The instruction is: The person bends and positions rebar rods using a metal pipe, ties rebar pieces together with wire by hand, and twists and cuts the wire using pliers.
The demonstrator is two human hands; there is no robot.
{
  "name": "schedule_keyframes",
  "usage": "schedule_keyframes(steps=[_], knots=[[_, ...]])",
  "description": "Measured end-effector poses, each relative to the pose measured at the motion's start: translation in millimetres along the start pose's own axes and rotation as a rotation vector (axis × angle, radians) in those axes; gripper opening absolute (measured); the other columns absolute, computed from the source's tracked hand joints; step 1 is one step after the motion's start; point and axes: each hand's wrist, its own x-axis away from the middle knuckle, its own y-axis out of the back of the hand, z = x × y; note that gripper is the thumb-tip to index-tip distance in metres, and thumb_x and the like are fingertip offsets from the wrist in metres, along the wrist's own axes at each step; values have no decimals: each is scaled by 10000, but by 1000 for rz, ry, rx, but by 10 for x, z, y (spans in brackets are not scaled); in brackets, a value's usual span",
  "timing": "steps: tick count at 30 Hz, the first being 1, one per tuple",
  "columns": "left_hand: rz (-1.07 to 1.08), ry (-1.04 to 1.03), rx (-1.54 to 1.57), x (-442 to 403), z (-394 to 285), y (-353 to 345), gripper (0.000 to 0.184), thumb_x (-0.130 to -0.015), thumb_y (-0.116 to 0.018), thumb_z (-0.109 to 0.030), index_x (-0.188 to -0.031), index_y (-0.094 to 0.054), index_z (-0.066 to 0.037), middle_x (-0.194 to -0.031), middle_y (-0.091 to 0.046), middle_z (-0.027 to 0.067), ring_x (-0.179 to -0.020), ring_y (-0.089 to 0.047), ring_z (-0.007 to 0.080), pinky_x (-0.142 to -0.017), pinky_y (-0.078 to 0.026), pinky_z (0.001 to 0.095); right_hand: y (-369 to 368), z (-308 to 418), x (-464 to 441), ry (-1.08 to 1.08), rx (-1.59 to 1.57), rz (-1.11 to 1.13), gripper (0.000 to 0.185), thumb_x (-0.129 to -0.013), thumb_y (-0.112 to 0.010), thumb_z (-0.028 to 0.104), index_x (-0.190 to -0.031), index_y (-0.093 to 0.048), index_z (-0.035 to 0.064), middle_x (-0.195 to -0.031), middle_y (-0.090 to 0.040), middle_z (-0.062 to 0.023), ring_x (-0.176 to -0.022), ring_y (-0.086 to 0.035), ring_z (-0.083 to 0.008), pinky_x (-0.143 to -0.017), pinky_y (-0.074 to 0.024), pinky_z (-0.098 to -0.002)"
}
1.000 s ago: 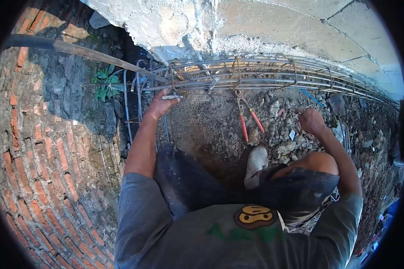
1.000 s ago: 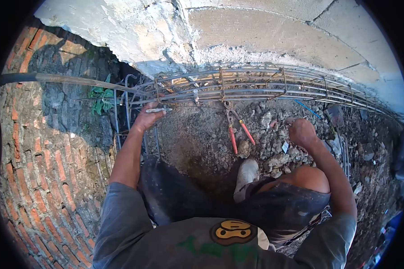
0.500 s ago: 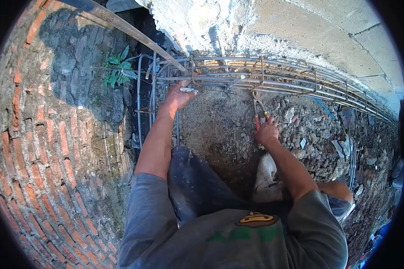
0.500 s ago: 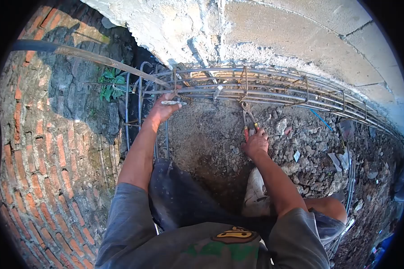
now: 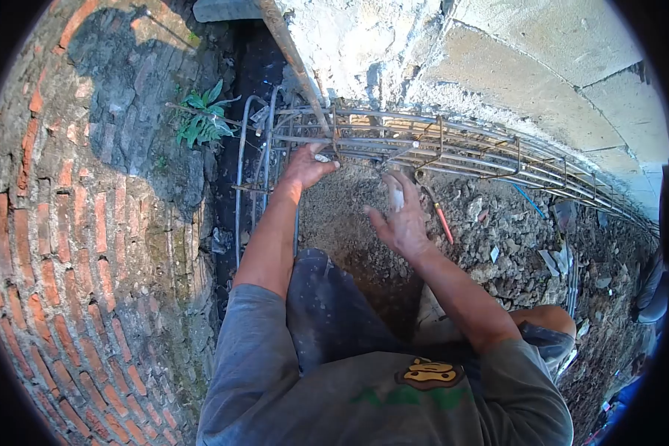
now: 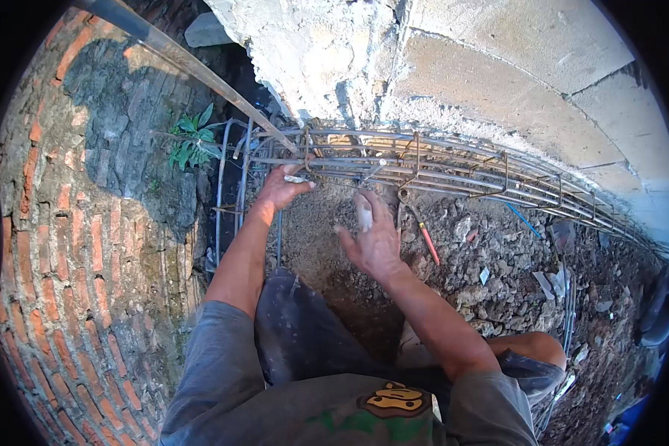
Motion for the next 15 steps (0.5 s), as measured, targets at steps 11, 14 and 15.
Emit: schedule_keyframes(steps=[11,14,15], knots=[[7,-18,-92,120,-175,-5,575,-765,-668,-41,-1297,-452,-19,-1284,-523,149,-1169,-512,244,-1002,-401,312,-86,450,-1167,114,70,70,881,-716,-729,379,-1380,-279,15,-1334,-410,-213,-1202,-437,-382,-1017,-369,-412],[-28,21,-45,177,-149,-18,555,-787,-657,-71,-1299,-449,-17,-1266,-535,153,-1146,-523,222,-977,-415,313,-40,453,-1230,158,97,142,881,-710,-725,421,-1394,-285,83,-1286,-477,-188,-1113,-527,-357,-936,-444,-413],[-40,9,-64,184,-81,-24,544,-798,-656,-90,-1297,-451,-15,-1259,-537,158,-1132,-527,215,-961,-424,312,4,496,-1242,69,96,254,884,-711,-719,441,-1396,-282,92,-1285,-478,-193,-1119,-522,-362,-935,-444,-414]])
